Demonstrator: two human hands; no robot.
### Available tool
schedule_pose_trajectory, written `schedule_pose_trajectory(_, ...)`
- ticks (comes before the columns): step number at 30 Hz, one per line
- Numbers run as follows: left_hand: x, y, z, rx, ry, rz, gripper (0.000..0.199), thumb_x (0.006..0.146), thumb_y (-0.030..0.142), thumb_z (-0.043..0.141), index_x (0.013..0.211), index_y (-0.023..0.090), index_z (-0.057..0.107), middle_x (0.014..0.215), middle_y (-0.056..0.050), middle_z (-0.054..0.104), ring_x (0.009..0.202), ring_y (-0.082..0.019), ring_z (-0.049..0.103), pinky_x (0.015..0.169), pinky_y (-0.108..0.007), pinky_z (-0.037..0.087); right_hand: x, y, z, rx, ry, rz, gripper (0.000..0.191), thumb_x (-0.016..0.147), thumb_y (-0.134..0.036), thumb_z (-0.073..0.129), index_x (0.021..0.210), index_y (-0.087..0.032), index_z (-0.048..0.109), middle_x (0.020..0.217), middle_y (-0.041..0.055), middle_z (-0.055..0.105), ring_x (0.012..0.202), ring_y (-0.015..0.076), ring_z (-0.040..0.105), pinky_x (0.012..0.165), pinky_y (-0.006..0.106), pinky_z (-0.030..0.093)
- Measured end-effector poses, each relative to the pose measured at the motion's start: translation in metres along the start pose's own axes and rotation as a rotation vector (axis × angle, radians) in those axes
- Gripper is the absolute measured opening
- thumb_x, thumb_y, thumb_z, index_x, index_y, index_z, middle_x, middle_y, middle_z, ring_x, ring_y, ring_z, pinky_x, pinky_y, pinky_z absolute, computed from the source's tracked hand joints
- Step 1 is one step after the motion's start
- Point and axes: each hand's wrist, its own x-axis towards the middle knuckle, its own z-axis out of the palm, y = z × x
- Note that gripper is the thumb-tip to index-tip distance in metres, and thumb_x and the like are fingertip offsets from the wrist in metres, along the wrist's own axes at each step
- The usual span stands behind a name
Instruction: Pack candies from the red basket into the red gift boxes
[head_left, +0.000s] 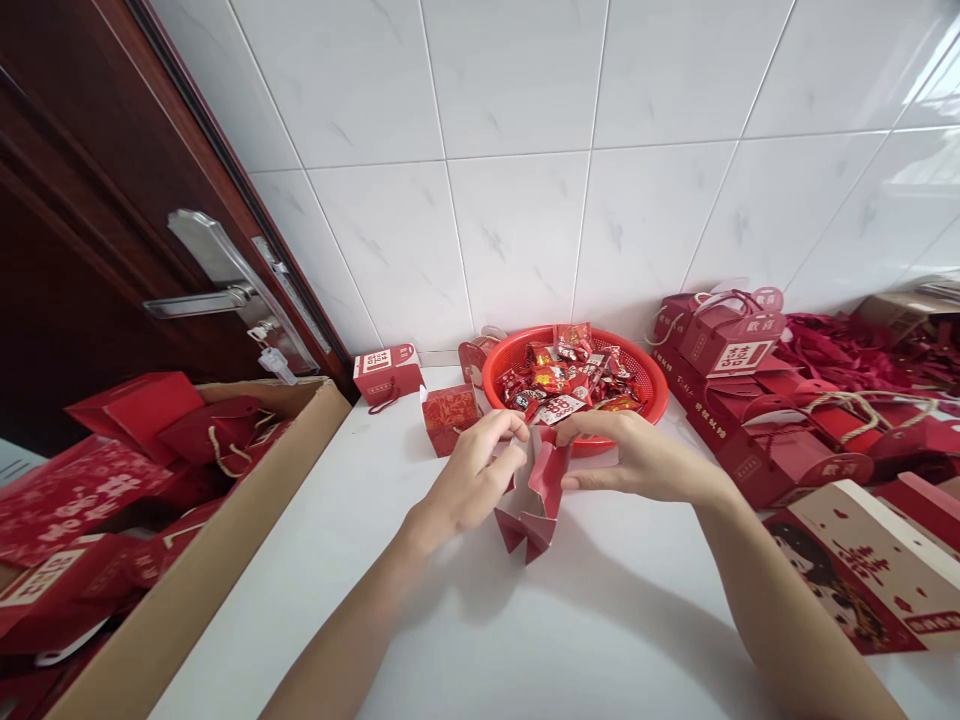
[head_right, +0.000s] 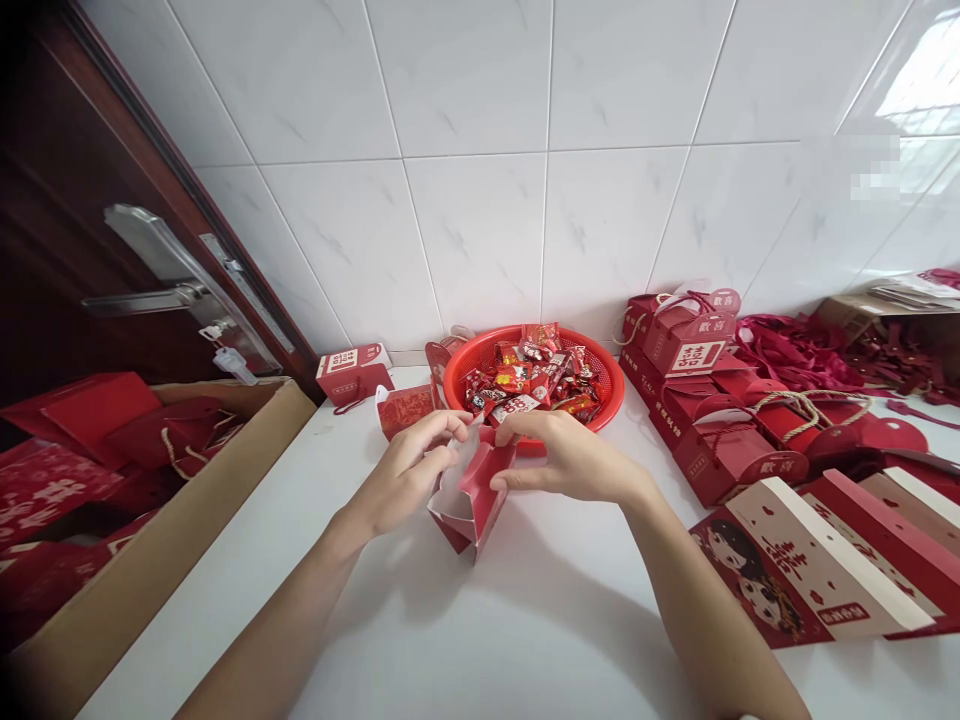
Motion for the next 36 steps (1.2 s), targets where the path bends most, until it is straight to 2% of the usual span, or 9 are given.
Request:
schedule_pose_trajectory(3, 0.002, -0.003, -0.003, -0.023, 0.023, -0.046, 0.020, 0.086, 0.025, 0.041, 0.096, 0.021, 0.058, 0.088, 0.000, 0.065, 0.071, -0.017, 0.056, 0.065, -0.030, 0.045, 0.001, -0.002, 0.003, -0.043, 0.018, -0.081, 0.022, 0.084, -0.041, 0.076, 0.094, -0.023, 0.068, 0.117, 0.0067, 0.071, 0.112, 0.0258, 0.064, 0.094, 0.037, 0.050)
schedule_pose_trajectory(7, 0.005, -0.004, -0.008, -0.053, -0.007, -0.047, 0.030, 0.088, 0.028, 0.042, 0.104, 0.020, 0.066, 0.107, -0.003, 0.070, 0.100, -0.024, 0.063, 0.087, -0.035, 0.049, 0.002, -0.004, 0.006, -0.031, 0.050, -0.170, 0.015, 0.083, -0.030, 0.077, 0.085, -0.022, 0.064, 0.121, 0.0078, 0.069, 0.117, 0.0260, 0.063, 0.098, 0.038, 0.049)
schedule_pose_trajectory(11, 0.006, -0.003, -0.023, -0.088, -0.195, 0.032, 0.040, 0.094, 0.046, 0.050, 0.121, 0.023, 0.068, 0.132, -0.005, 0.067, 0.130, -0.030, 0.055, 0.109, -0.041, 0.043, 0.000, -0.007, 0.004, 0.022, -0.002, -0.131, 0.011, 0.083, -0.028, 0.075, 0.089, -0.022, 0.067, 0.117, 0.0068, 0.072, 0.116, 0.0271, 0.065, 0.100, 0.040, 0.049)
schedule_pose_trajectory(14, 0.004, -0.006, -0.038, -0.019, -0.382, 0.079, 0.064, 0.086, 0.052, 0.066, 0.144, 0.027, 0.054, 0.153, -0.006, 0.051, 0.143, -0.032, 0.044, 0.115, -0.044, 0.040, -0.002, -0.008, 0.001, 0.024, -0.039, -0.131, 0.020, 0.083, -0.031, 0.074, 0.101, -0.023, 0.070, 0.114, 0.0060, 0.073, 0.113, 0.0257, 0.067, 0.103, 0.039, 0.048)
schedule_pose_trajectory(18, 0.001, -0.011, -0.047, 0.033, -0.459, 0.114, 0.089, 0.077, 0.052, 0.078, 0.154, 0.029, 0.041, 0.161, -0.007, 0.039, 0.149, -0.033, 0.035, 0.120, -0.048, 0.034, -0.002, -0.008, 0.001, 0.024, -0.009, -0.134, 0.020, 0.083, -0.037, 0.076, 0.095, -0.022, 0.070, 0.113, 0.0068, 0.073, 0.110, 0.0258, 0.068, 0.101, 0.040, 0.050)
schedule_pose_trajectory(22, 0.001, -0.012, -0.048, 0.044, -0.455, 0.113, 0.081, 0.081, 0.054, 0.074, 0.152, 0.029, 0.044, 0.162, -0.007, 0.037, 0.150, -0.032, 0.033, 0.121, -0.050, 0.032, 0.000, -0.008, 0.007, 0.011, 0.054, -0.172, 0.023, 0.080, -0.041, 0.080, 0.086, -0.022, 0.066, 0.122, 0.0092, 0.070, 0.124, 0.0297, 0.061, 0.102, 0.044, 0.049)
schedule_pose_trajectory(29, -0.001, -0.011, -0.051, 0.032, -0.560, 0.194, 0.099, 0.072, 0.057, 0.082, 0.156, 0.031, 0.037, 0.163, -0.007, 0.035, 0.151, -0.031, 0.032, 0.124, -0.046, 0.028, -0.001, -0.014, 0.017, -0.027, 0.022, -0.187, 0.045, 0.081, -0.046, 0.080, 0.118, -0.023, 0.067, 0.124, 0.0097, 0.067, 0.119, 0.0278, 0.062, 0.100, 0.040, 0.051)
schedule_pose_trajectory(33, 0.000, -0.014, -0.048, 0.073, -0.474, 0.144, 0.081, 0.085, 0.061, 0.069, 0.154, 0.028, 0.041, 0.162, -0.007, 0.037, 0.151, -0.029, 0.033, 0.124, -0.045, 0.029, -0.002, -0.016, 0.022, -0.072, 0.021, -0.128, 0.052, 0.083, -0.051, 0.076, 0.126, -0.024, 0.063, 0.131, 0.0115, 0.062, 0.121, 0.0292, 0.060, 0.099, 0.042, 0.052)
schedule_pose_trajectory(36, 0.001, -0.014, -0.043, 0.096, -0.407, 0.102, 0.074, 0.091, 0.060, 0.061, 0.153, 0.026, 0.042, 0.161, -0.006, 0.038, 0.150, -0.028, 0.034, 0.124, -0.044, 0.028, -0.002, -0.018, 0.026, -0.017, 0.060, -0.086, 0.042, 0.084, -0.049, 0.076, 0.114, -0.024, 0.062, 0.120, 0.0093, 0.065, 0.107, 0.0253, 0.064, 0.091, 0.038, 0.054)
